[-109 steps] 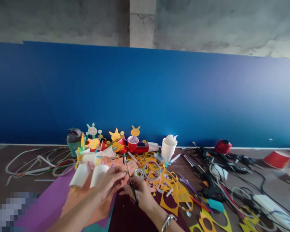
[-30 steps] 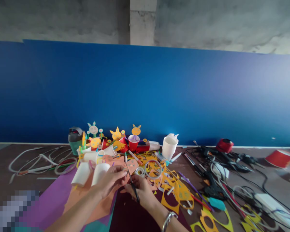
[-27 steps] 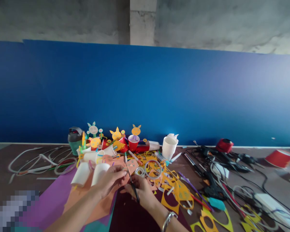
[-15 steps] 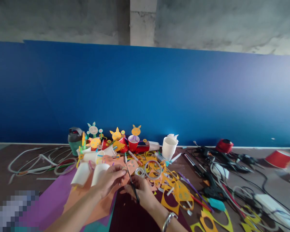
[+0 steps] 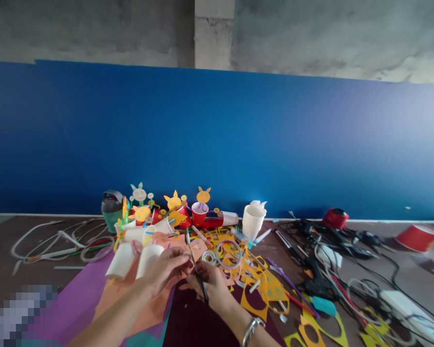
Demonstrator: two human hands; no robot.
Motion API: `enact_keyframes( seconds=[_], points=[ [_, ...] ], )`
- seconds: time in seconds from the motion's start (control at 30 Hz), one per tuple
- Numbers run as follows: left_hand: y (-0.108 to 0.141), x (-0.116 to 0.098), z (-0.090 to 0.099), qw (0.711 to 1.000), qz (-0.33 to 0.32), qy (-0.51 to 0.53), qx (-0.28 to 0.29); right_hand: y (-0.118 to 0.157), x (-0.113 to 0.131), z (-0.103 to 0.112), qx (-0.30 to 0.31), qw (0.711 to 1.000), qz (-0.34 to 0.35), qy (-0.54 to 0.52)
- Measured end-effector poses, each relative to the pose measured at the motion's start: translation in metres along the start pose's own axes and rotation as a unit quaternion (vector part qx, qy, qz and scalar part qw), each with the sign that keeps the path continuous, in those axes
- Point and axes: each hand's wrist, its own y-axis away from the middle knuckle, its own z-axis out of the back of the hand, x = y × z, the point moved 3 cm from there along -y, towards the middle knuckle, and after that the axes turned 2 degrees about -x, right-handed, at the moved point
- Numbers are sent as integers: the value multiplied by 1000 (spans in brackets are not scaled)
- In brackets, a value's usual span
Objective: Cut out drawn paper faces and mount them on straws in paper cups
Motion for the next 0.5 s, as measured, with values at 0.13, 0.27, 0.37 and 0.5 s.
enact_keyframes(
  seconds=[0.13, 0.27, 0.37, 0.5],
  points=[
    [0, 1, -1, 1000, -10, 22, -6, 0, 1, -1, 4, 1000, 9, -11],
    [0, 0, 0, 1000, -20, 11, -15, -2, -7, 4, 0, 1000, 0, 23],
    [1, -1, 0, 1000, -19, -3, -2, -4, -14, 6, 3, 1000, -4, 26],
    [1, 0, 0, 1000, -16, 3, 13, -3, -14, 6, 3, 1000, -15, 17]
  ],
)
